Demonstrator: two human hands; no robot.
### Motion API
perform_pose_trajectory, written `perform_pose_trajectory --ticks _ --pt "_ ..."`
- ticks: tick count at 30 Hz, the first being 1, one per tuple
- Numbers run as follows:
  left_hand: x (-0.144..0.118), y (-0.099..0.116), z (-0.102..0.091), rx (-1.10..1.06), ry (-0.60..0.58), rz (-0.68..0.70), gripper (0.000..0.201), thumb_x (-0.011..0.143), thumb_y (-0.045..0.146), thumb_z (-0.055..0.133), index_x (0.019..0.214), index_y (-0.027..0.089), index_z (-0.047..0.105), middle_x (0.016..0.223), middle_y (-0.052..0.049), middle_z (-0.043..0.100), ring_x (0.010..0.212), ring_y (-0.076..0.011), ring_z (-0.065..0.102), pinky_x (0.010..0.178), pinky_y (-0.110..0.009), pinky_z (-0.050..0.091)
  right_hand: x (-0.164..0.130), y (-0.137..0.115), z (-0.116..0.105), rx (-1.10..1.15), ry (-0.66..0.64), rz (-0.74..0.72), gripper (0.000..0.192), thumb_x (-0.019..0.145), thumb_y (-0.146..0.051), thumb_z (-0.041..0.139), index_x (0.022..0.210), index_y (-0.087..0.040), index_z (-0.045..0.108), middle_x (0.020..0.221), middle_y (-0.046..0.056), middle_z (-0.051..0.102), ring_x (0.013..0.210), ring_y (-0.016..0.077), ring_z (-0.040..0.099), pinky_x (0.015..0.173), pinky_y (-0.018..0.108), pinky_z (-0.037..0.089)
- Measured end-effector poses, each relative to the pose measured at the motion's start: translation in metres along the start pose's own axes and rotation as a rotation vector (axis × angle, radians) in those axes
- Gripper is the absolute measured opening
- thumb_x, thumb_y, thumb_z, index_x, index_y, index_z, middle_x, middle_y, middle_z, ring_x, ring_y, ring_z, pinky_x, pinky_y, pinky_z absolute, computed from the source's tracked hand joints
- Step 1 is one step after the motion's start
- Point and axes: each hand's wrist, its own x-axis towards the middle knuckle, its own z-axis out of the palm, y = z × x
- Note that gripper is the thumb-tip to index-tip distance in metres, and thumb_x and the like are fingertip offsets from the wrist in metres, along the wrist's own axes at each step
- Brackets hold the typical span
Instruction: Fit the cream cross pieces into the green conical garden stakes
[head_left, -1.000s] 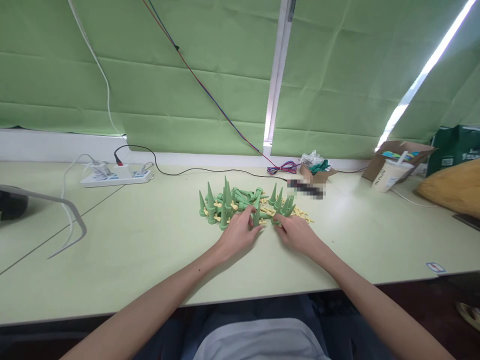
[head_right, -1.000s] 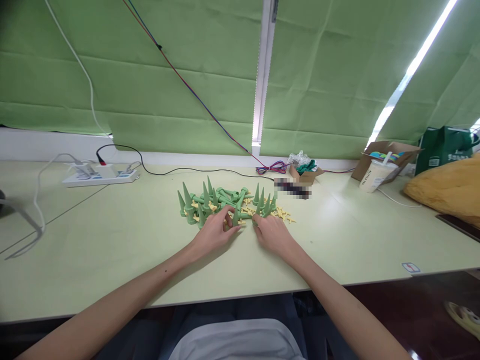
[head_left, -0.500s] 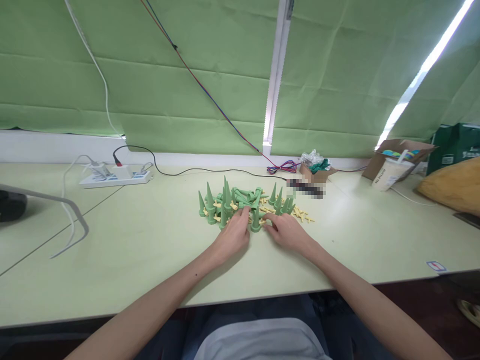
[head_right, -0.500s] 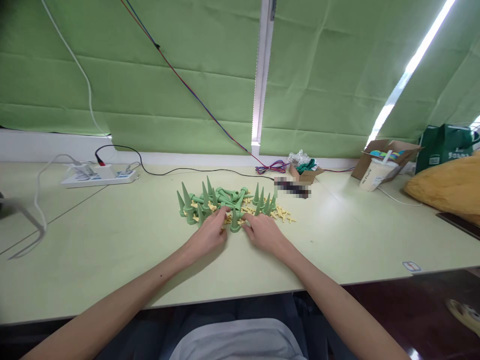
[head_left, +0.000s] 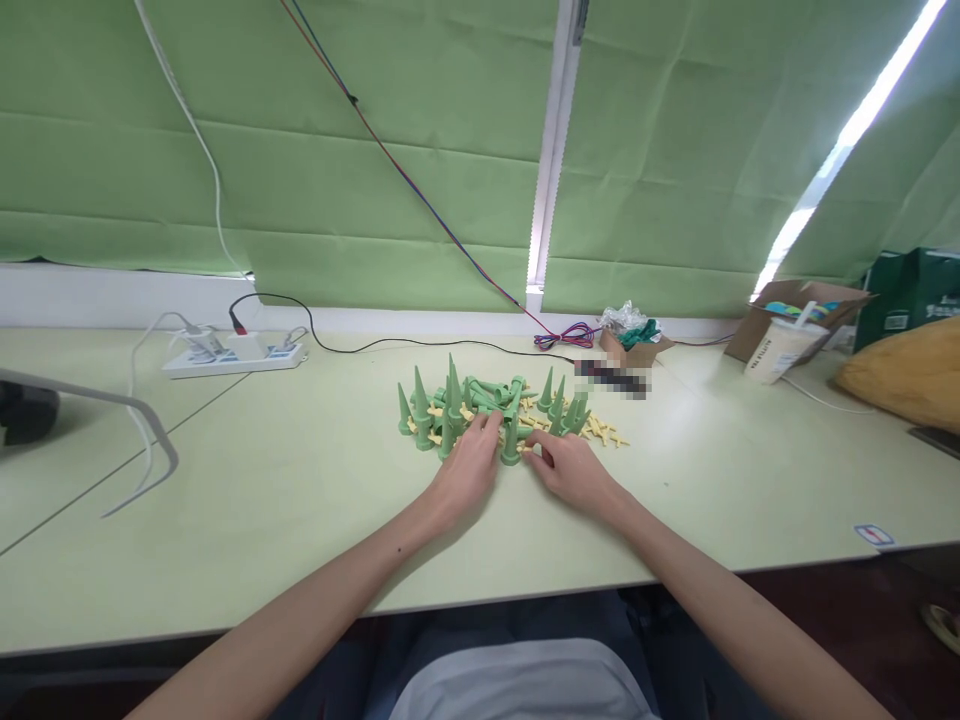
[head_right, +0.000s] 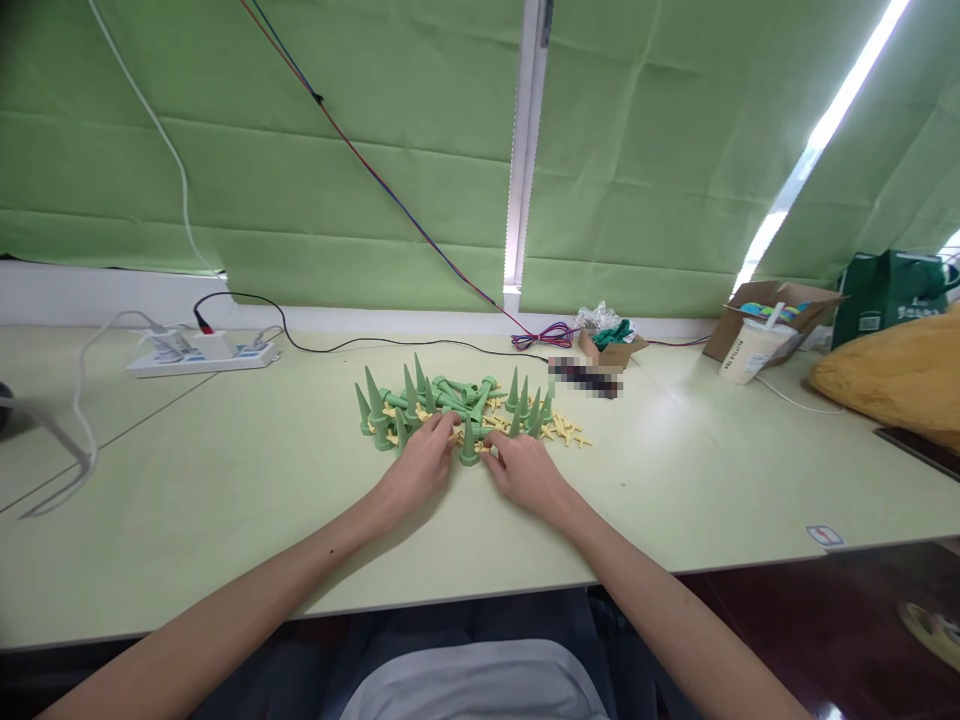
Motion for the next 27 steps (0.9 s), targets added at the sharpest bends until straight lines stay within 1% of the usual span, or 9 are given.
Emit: perform_pose_trajectory --ticks 4,10,12,14,16,18,20,22,27 --pt "0.002 0.010 -0.004 -0.002 0.114 0.033 0.025 0.090 0.005 0.032 0.105 0.019 0.047 0.102 -0.008 0.053 0.087 -0.0198 0.057 0.075 -0.030 0.045 0.000 0.001 0.002 0.024 0.018 -0.004 0.015 0.094 -0.024 0.047 0.096 -0.019 0.061 0.060 -0.002 0.062 0.057 0.0149 0.056 0.057 0.023 0.031" --pt "0.002 0.017 -0.006 -0.071 0.320 0.204 0.009 0.096 0.017 0.038 0.103 0.019 0.045 0.100 -0.006 0.053 0.070 -0.0117 0.054 0.064 -0.025 0.045 0.000 0.002 0.006 0.063 0.042 -0.016 0.014 0.094 -0.027 0.048 0.095 -0.019 0.060 0.056 -0.003 0.058 0.053 0.0144 0.053 0.055 0.022 0.030" --pt "0.001 0.017 -0.005 -0.092 0.358 0.267 0.007 0.096 0.019 0.041 0.102 0.019 0.045 0.099 -0.005 0.054 0.064 -0.0092 0.052 0.060 -0.023 0.044 0.000 0.002 0.007 0.087 0.049 -0.026 0.016 0.095 -0.028 0.048 0.097 -0.019 0.060 0.056 -0.003 0.057 0.052 0.0145 0.052 0.055 0.023 0.031" --pt "0.001 0.016 -0.003 -0.099 0.358 0.331 0.006 0.096 0.019 0.043 0.102 0.019 0.045 0.098 -0.005 0.055 0.060 -0.0078 0.050 0.057 -0.022 0.043 -0.001 0.002 0.007 0.129 0.083 -0.033 0.018 0.096 -0.031 0.047 0.100 -0.019 0.060 0.056 -0.003 0.057 0.051 0.0144 0.052 0.055 0.023 0.032" --pt "0.000 0.016 -0.002 -0.085 0.335 0.375 0.006 0.096 0.020 0.044 0.102 0.019 0.045 0.097 -0.004 0.056 0.060 -0.0079 0.050 0.057 -0.022 0.043 -0.002 0.000 0.005 0.200 0.156 -0.037 0.021 0.098 -0.032 0.043 0.099 -0.019 0.060 0.059 -0.002 0.058 0.051 0.0137 0.051 0.055 0.023 0.033" --pt "-0.001 0.016 -0.002 -0.064 0.301 0.383 0.007 0.096 0.022 0.045 0.102 0.019 0.045 0.093 -0.003 0.058 0.061 -0.0088 0.052 0.057 -0.022 0.042 -0.005 -0.002 0.001 0.284 0.233 -0.051 0.026 0.099 -0.031 0.039 0.089 -0.019 0.059 0.062 -0.001 0.058 0.052 0.0127 0.049 0.056 0.024 0.034" --pt "-0.001 0.016 -0.002 -0.054 0.260 0.367 0.009 0.096 0.025 0.045 0.103 0.019 0.045 0.091 -0.003 0.059 0.060 -0.0092 0.053 0.054 -0.021 0.041 -0.007 -0.005 -0.002 0.358 0.272 -0.081 0.031 0.100 -0.030 0.037 0.079 -0.019 0.057 0.063 0.000 0.057 0.054 0.0120 0.049 0.057 0.024 0.036" --pt "-0.002 0.017 -0.002 -0.057 0.220 0.360 0.010 0.097 0.027 0.044 0.103 0.019 0.046 0.091 -0.002 0.060 0.060 -0.0094 0.054 0.053 -0.021 0.040 -0.008 -0.007 -0.004 0.411 0.274 -0.113 0.031 0.100 -0.030 0.037 0.077 -0.019 0.056 0.065 0.000 0.058 0.055 0.0119 0.050 0.057 0.024 0.038" --pt "-0.002 0.015 -0.001 -0.066 0.163 0.364 0.011 0.096 0.025 0.046 0.105 0.019 0.047 0.093 -0.003 0.062 0.060 -0.0100 0.055 0.055 -0.022 0.042 -0.008 -0.007 0.000 0.526 0.234 -0.120 0.024 0.098 -0.031 0.043 0.091 -0.018 0.062 0.075 0.003 0.066 0.064 0.0138 0.059 0.058 0.024 0.043"
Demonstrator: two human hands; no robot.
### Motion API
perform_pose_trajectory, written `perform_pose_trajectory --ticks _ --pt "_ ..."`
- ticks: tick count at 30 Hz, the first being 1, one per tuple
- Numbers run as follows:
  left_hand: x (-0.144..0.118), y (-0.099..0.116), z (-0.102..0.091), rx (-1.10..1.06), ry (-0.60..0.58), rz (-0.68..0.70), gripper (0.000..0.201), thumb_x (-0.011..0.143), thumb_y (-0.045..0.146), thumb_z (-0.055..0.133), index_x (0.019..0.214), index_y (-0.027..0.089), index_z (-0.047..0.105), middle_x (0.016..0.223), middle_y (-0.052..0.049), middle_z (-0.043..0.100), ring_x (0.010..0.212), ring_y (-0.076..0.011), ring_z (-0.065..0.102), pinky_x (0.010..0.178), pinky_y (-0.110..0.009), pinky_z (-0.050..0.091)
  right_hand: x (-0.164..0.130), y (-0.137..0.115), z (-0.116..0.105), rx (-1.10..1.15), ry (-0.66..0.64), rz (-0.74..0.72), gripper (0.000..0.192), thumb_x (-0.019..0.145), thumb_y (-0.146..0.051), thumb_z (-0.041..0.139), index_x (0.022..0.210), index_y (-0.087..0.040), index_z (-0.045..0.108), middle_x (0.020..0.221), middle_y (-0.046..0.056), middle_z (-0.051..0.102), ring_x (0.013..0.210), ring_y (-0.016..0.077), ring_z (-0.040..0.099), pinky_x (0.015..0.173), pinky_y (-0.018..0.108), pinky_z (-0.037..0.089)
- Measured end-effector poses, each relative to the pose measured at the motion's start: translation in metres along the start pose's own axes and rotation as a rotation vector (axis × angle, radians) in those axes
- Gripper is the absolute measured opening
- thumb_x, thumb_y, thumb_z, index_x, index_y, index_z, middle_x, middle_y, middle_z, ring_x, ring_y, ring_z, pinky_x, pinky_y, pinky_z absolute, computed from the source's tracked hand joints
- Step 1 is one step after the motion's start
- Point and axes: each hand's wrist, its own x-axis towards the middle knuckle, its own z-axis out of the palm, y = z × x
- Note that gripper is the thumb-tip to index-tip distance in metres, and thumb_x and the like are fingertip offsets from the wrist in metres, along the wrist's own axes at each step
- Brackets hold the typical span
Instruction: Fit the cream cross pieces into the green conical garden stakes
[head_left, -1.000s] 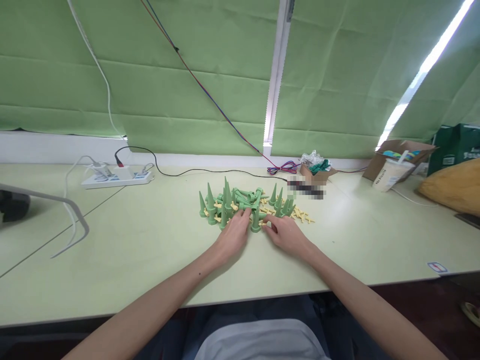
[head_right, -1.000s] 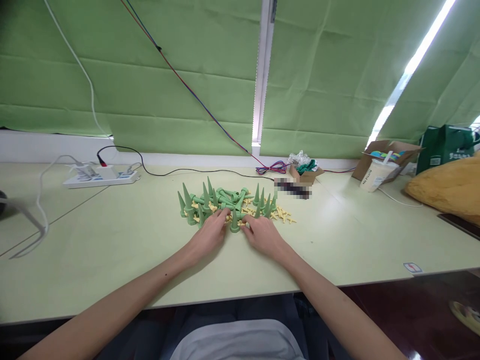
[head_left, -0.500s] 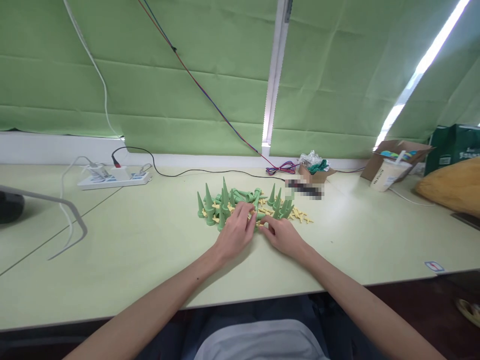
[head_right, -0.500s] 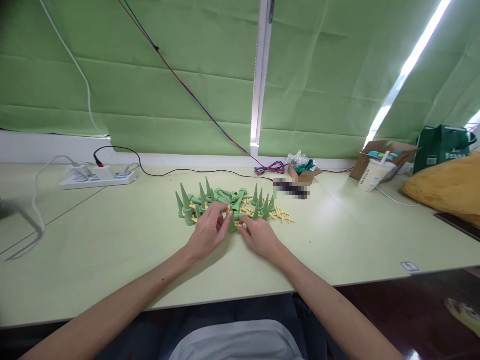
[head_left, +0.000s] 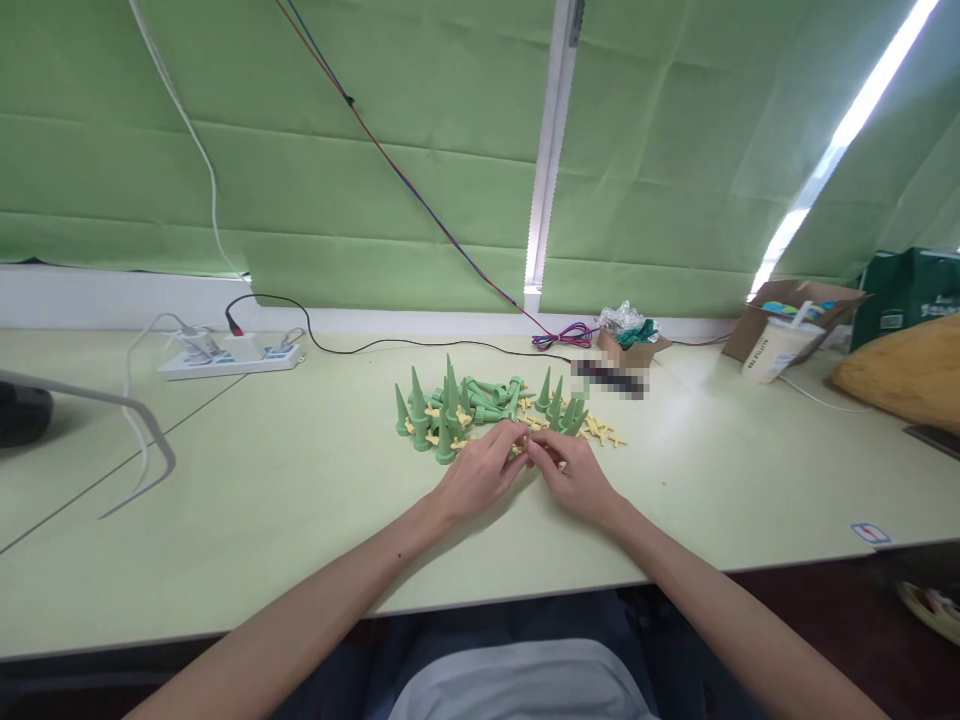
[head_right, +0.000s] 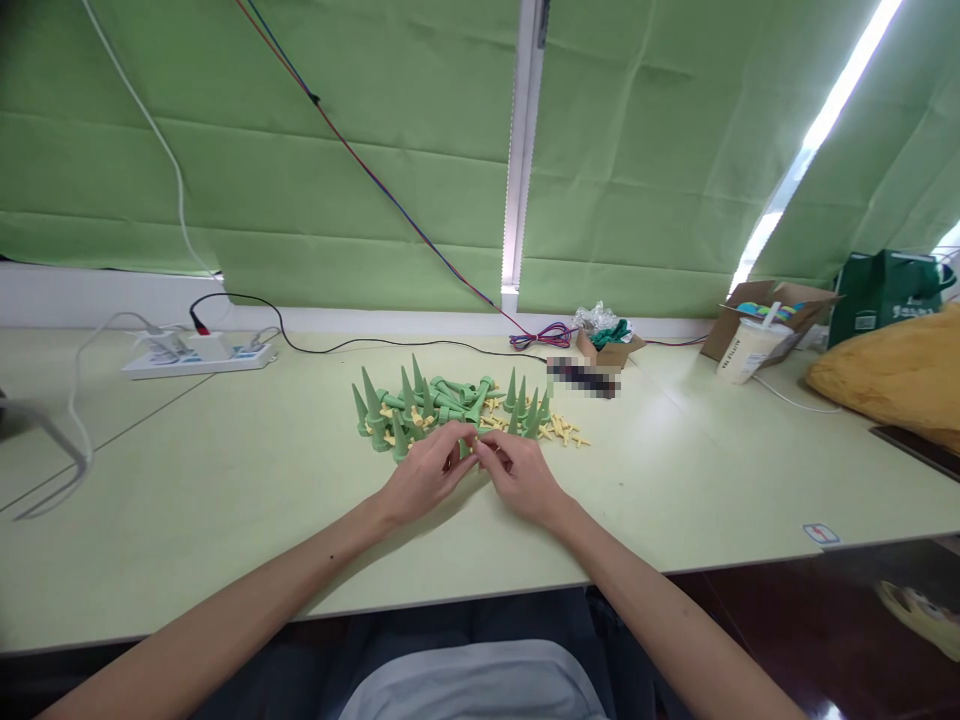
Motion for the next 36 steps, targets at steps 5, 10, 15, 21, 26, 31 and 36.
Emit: perform_pose_trajectory --ticks 5,10,15,21,26,31,36 --pt "0.001 -0.001 0.000 -0.002 -0.012 0.038 0.017 0.095 0.025 0.047 0.112 0.021 0.048 0.097 -0.004 0.063 0.062 -0.0102 0.057 0.055 -0.022 0.043 -0.002 0.006 0.001 0.067 0.005 0.029 0.020 0.096 -0.031 0.047 0.096 -0.019 0.063 0.077 0.003 0.067 0.063 0.0136 0.061 0.057 0.023 0.046" --pt "0.003 0.002 -0.006 -0.004 -0.029 0.044 0.019 0.094 0.028 0.049 0.112 0.022 0.049 0.105 -0.005 0.060 0.058 -0.0081 0.054 0.055 -0.022 0.045 -0.001 0.004 -0.001 0.098 0.043 0.082 0.020 0.096 -0.034 0.047 0.094 -0.019 0.061 0.067 0.000 0.063 0.045 0.0100 0.053 0.048 0.023 0.044" --pt "0.005 0.000 -0.007 -0.025 0.071 -0.038 0.031 0.091 0.032 0.053 0.120 0.023 0.046 0.125 -0.010 0.052 0.051 -0.0048 0.050 0.056 -0.025 0.048 0.000 0.002 -0.004 0.047 0.179 0.051 0.019 0.093 -0.036 0.053 0.087 -0.020 0.059 0.073 0.001 0.065 0.042 0.0093 0.054 0.044 0.023 0.044" --pt "0.004 -0.005 -0.003 -0.096 -0.022 -0.323 0.051 0.089 0.034 0.056 0.135 0.025 0.034 0.119 -0.009 0.059 0.062 -0.0125 0.057 0.064 -0.029 0.048 0.001 0.005 -0.004 -0.060 0.283 0.037 0.021 0.092 -0.039 0.056 0.089 -0.019 0.062 0.084 0.005 0.068 0.047 0.0106 0.055 0.045 0.024 0.044" --pt "0.002 -0.007 0.001 -0.130 -0.169 -0.417 0.030 0.090 0.030 0.050 0.118 0.020 0.051 0.089 -0.005 0.063 0.070 -0.0181 0.058 0.066 -0.029 0.045 0.001 0.010 -0.004 -0.148 0.250 -0.014 0.019 0.092 -0.035 0.057 0.091 -0.019 0.066 0.086 0.006 0.069 0.055 0.0126 0.055 0.053 0.026 0.046" --pt "0.005 -0.008 0.003 -0.219 -0.138 -0.391 0.017 0.090 0.032 0.047 0.088 0.018 0.055 0.078 -0.002 0.059 0.061 -0.0145 0.052 0.057 -0.026 0.040 0.001 0.013 -0.004 -0.198 0.190 -0.018 0.018 0.093 -0.033 0.056 0.090 -0.020 0.068 0.082 0.005 0.068 0.060 0.0143 0.055 0.060 0.028 0.045" --pt "0.009 -0.005 -0.001 -0.315 -0.053 -0.421 0.020 0.090 0.036 0.048 0.085 0.019 0.055 0.068 0.002 0.056 0.050 -0.0107 0.046 0.049 -0.023 0.035 0.001 0.014 -0.004 -0.186 0.166 -0.003 0.022 0.094 -0.036 0.054 0.089 -0.020 0.068 0.081 0.005 0.068 0.063 0.0159 0.057 0.061 0.029 0.046"
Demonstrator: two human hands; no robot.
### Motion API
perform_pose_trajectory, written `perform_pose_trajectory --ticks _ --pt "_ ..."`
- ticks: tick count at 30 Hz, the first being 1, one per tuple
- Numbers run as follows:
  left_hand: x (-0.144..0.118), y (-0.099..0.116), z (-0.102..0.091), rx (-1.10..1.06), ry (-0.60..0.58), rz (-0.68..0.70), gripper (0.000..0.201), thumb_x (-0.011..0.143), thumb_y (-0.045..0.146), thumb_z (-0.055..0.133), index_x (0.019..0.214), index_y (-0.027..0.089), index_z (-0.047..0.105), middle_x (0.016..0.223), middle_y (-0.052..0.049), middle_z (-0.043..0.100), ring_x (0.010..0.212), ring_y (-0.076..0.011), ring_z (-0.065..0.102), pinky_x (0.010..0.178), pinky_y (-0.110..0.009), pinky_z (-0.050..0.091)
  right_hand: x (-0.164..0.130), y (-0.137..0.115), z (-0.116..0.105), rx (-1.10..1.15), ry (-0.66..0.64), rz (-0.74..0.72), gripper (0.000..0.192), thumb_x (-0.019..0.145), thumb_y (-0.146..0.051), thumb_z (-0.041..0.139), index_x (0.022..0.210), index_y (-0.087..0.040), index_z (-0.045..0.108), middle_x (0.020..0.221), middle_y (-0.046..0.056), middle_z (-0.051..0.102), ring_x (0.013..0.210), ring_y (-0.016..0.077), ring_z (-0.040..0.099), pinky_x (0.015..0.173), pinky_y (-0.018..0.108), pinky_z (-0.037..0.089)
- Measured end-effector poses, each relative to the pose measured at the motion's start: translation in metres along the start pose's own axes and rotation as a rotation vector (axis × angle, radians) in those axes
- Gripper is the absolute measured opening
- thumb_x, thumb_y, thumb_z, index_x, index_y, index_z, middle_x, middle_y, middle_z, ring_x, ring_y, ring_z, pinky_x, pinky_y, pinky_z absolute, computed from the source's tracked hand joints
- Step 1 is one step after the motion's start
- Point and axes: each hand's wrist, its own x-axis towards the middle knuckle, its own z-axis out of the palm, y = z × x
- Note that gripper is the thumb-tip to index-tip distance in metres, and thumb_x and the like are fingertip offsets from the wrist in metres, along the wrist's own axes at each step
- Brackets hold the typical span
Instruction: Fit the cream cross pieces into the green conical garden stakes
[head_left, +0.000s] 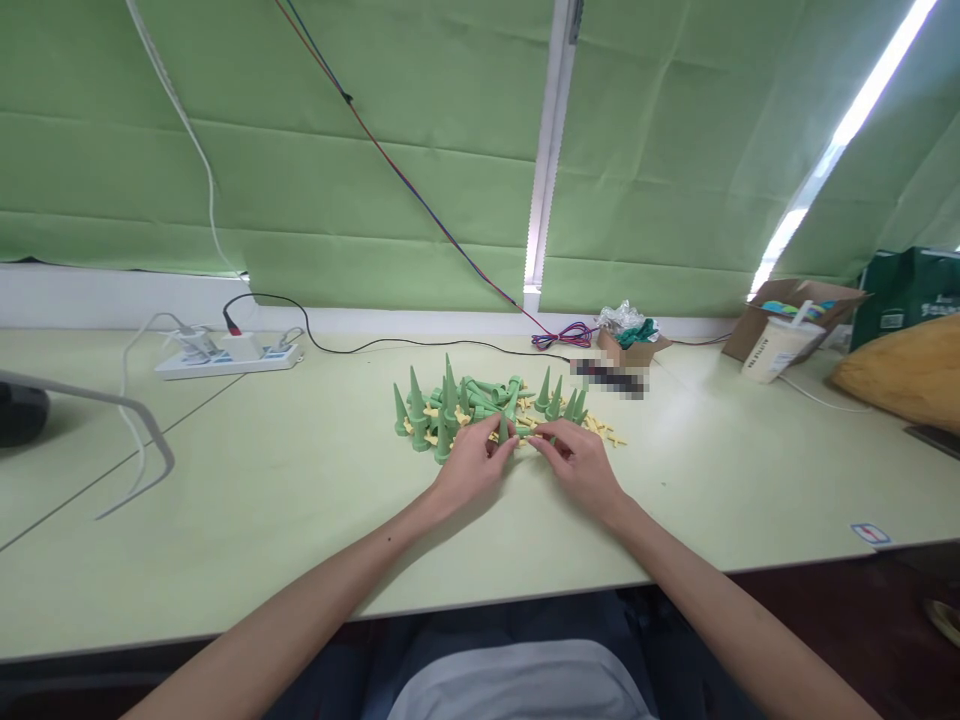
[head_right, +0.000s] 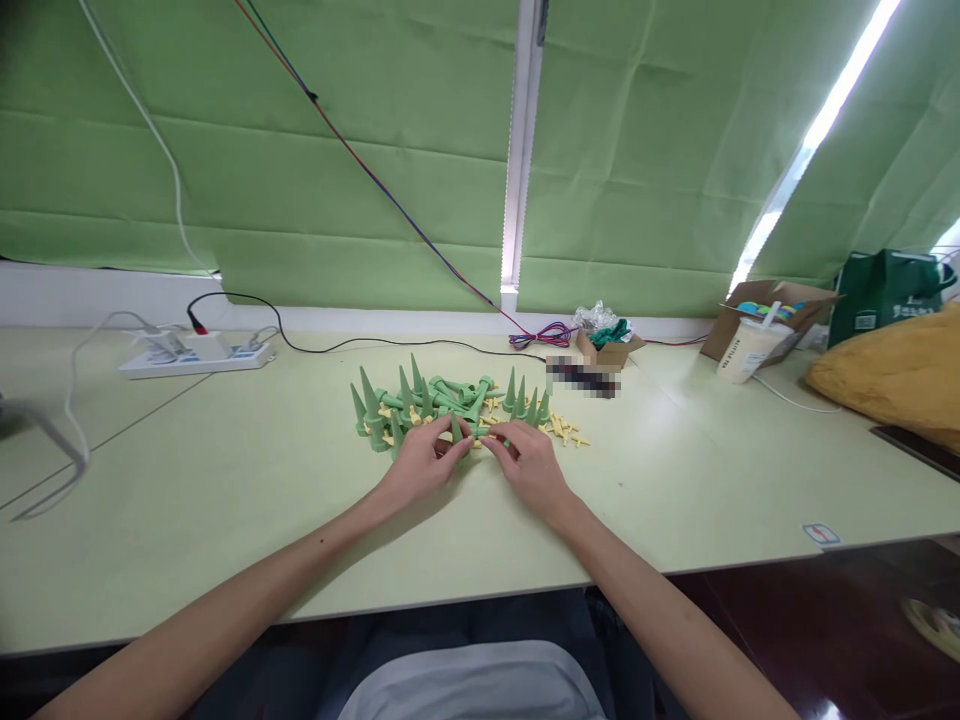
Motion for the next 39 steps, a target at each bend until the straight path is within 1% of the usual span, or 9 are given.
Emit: perform_pose_trajectory --ticks 3,7,11,15,19,25,30,33,39 --pt "0.0000 0.0033 -0.0013 -0.079 0.034 -0.021 0.022 0.090 0.039 0.049 0.085 0.019 0.054 0.063 0.004 0.053 0.045 -0.0092 0.043 0.047 -0.023 0.035 0.0000 0.0007 0.0011 0.011 -0.008 0.006 0.021 0.094 -0.036 0.054 0.090 -0.020 0.068 0.083 0.006 0.069 0.065 0.0163 0.058 0.062 0.029 0.046" --pt "-0.0006 0.0074 -0.0023 -0.145 0.045 -0.056 0.021 0.089 0.040 0.050 0.084 0.019 0.053 0.061 0.005 0.051 0.043 -0.0082 0.040 0.045 -0.022 0.033 0.0001 0.0012 0.0021 0.022 -0.024 0.007 0.019 0.094 -0.033 0.054 0.091 -0.020 0.067 0.087 0.006 0.069 0.067 0.0164 0.059 0.062 0.029 0.045" --pt "-0.0010 0.0090 -0.0026 -0.170 0.070 -0.062 0.020 0.089 0.038 0.050 0.084 0.019 0.051 0.062 0.005 0.050 0.042 -0.0070 0.039 0.044 -0.021 0.031 0.0006 0.0005 0.0013 0.017 0.002 0.017 0.020 0.094 -0.033 0.053 0.089 -0.020 0.066 0.085 0.005 0.069 0.065 0.0157 0.057 0.060 0.029 0.045" --pt "-0.0012 0.0077 -0.0016 -0.155 0.076 -0.053 0.019 0.089 0.038 0.050 0.085 0.019 0.051 0.063 0.005 0.050 0.042 -0.0065 0.036 0.043 -0.021 0.028 0.0007 -0.0005 0.0008 0.035 0.023 0.027 0.020 0.094 -0.033 0.052 0.089 -0.019 0.066 0.086 0.006 0.069 0.066 0.0160 0.058 0.059 0.028 0.045" --pt "-0.0014 0.0072 -0.0008 -0.123 0.059 -0.018 0.020 0.089 0.038 0.050 0.084 0.019 0.052 0.069 0.004 0.054 0.044 -0.0063 0.037 0.044 -0.022 0.029 0.0007 -0.0006 0.0013 0.041 -0.003 0.010 0.020 0.094 -0.034 0.053 0.089 -0.020 0.066 0.084 0.006 0.068 0.065 0.0156 0.057 0.058 0.028 0.045" --pt "-0.0023 0.0084 -0.0009 -0.095 0.026 0.004 0.021 0.090 0.039 0.049 0.086 0.019 0.053 0.071 0.003 0.056 0.047 -0.0073 0.040 0.046 -0.022 0.032 0.0011 -0.0011 0.0010 0.052 -0.045 -0.020 0.019 0.094 -0.034 0.053 0.091 -0.020 0.066 0.083 0.005 0.067 0.066 0.0159 0.058 0.058 0.027 0.045" --pt "-0.0027 0.0086 -0.0012 -0.093 0.009 0.008 0.021 0.090 0.039 0.049 0.086 0.019 0.053 0.065 0.004 0.051 0.046 -0.0076 0.037 0.045 -0.022 0.028 0.0006 -0.0017 0.0001 0.070 -0.090 -0.052 0.018 0.094 -0.031 0.052 0.095 -0.021 0.067 0.086 0.006 0.067 0.073 0.0167 0.059 0.060 0.026 0.046" --pt "-0.0026 0.0089 -0.0016 -0.092 0.017 0.002 0.021 0.091 0.040 0.049 0.086 0.019 0.053 0.063 0.005 0.048 0.046 -0.0077 0.037 0.045 -0.022 0.027 0.0006 -0.0024 -0.0006 0.074 -0.106 -0.075 0.017 0.095 -0.028 0.051 0.099 -0.021 0.066 0.086 0.006 0.066 0.072 0.0165 0.058 0.062 0.027 0.046" --pt "-0.0021 0.0072 -0.0007 -0.083 0.005 0.018 0.025 0.092 0.042 0.047 0.087 0.019 0.054 0.064 0.004 0.051 0.048 -0.0086 0.039 0.047 -0.022 0.030 0.0011 -0.0033 -0.0017 0.088 -0.130 -0.089 0.019 0.096 -0.027 0.049 0.101 -0.021 0.066 0.086 0.006 0.065 0.072 0.0166 0.057 0.064 0.028 0.047"
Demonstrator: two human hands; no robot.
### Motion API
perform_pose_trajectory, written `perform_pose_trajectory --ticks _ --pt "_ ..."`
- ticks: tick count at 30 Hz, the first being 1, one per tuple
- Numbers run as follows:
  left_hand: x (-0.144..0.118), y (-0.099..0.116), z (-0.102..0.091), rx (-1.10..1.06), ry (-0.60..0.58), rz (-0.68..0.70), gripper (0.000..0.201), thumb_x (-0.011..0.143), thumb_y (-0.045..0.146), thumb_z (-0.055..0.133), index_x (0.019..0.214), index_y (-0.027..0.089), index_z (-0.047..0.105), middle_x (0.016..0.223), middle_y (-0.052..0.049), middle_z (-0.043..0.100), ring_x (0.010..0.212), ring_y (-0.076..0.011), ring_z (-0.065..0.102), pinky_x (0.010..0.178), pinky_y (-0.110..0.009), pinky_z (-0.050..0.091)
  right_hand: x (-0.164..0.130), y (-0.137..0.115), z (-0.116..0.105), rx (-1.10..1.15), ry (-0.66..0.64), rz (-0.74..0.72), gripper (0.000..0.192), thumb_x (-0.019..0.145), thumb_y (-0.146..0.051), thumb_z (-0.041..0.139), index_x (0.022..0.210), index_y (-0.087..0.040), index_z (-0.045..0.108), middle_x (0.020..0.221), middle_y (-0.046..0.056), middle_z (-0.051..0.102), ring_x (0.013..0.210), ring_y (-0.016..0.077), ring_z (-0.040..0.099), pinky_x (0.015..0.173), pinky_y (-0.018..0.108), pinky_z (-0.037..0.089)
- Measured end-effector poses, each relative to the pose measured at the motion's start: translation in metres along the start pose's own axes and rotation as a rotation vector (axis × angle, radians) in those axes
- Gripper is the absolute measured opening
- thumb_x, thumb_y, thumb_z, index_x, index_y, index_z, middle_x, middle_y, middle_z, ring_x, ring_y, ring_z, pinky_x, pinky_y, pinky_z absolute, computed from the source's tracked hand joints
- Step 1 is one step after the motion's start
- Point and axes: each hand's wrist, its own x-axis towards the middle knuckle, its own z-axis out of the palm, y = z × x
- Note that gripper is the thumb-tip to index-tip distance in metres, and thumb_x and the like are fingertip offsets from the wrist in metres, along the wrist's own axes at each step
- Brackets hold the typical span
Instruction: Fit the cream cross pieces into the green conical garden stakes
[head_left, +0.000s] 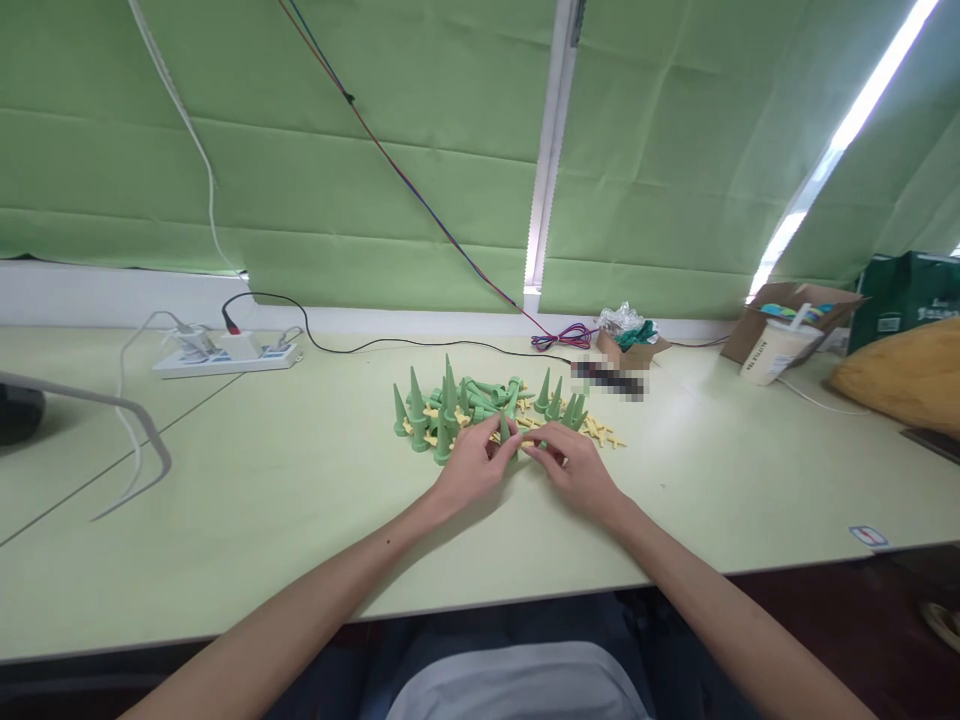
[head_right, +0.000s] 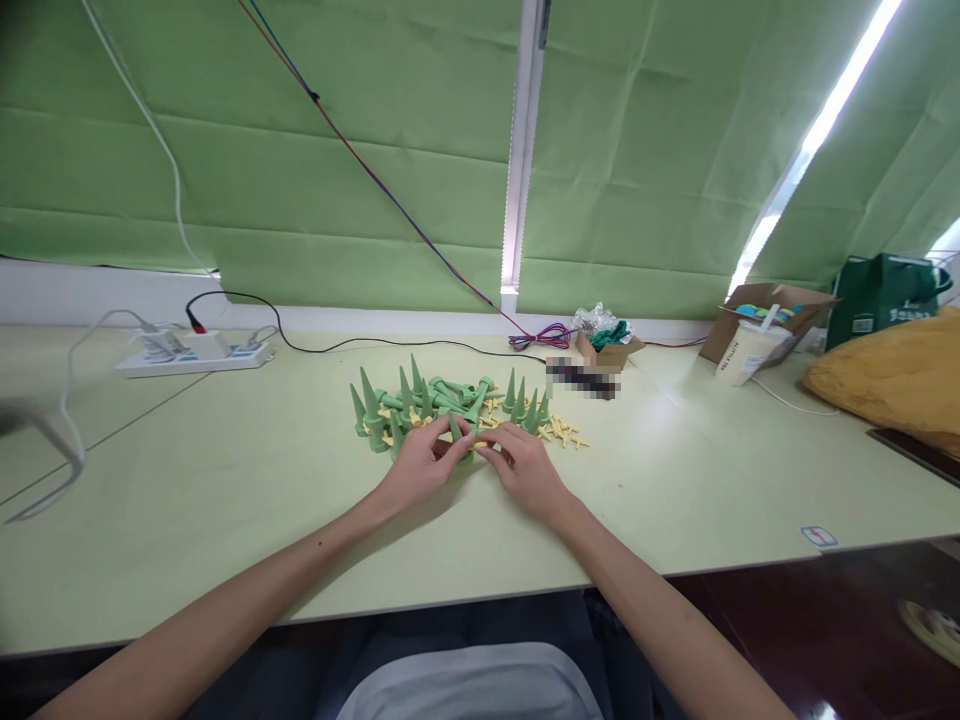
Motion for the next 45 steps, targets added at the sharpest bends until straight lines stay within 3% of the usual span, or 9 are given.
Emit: perform_pose_trajectory --ticks 10,26,39,45 --pt "-0.0007 -0.0024 0.0013 0.080 0.015 0.039 0.026 0.092 0.040 0.047 0.085 0.017 0.058 0.067 0.001 0.055 0.053 -0.0103 0.045 0.049 -0.023 0.033 -0.0013 0.0041 0.0029 -0.010 -0.004 0.038 0.015 0.095 -0.027 0.051 0.095 -0.020 0.064 0.085 0.005 0.066 0.071 0.0164 0.058 0.065 0.028 0.044" --pt "-0.0019 -0.0013 0.0023 0.124 0.010 0.072 0.027 0.094 0.037 0.044 0.083 0.016 0.058 0.065 0.001 0.055 0.056 -0.0111 0.047 0.052 -0.023 0.034 -0.0002 0.0073 0.0052 -0.092 -0.069 0.076 0.031 0.098 -0.030 0.044 0.070 -0.019 0.052 0.063 -0.001 0.052 0.058 0.0133 0.048 0.057 0.025 0.035" --pt "0.0001 0.0018 0.0005 0.031 0.006 -0.037 0.027 0.093 0.041 0.045 0.082 0.019 0.055 0.054 0.005 0.049 0.048 -0.0114 0.047 0.051 -0.023 0.036 0.0007 0.0023 0.0027 -0.004 -0.050 0.018 0.011 0.094 -0.021 0.050 0.095 -0.019 0.061 0.083 0.004 0.062 0.073 0.0164 0.056 0.066 0.027 0.041" --pt "-0.0003 0.0008 0.0011 0.053 0.009 -0.028 0.028 0.093 0.042 0.045 0.082 0.018 0.056 0.055 0.004 0.051 0.050 -0.0120 0.048 0.051 -0.023 0.036 0.0010 0.0036 0.0037 -0.015 -0.065 0.055 0.012 0.094 -0.022 0.051 0.092 -0.019 0.062 0.081 0.003 0.062 0.070 0.0153 0.055 0.065 0.026 0.040"
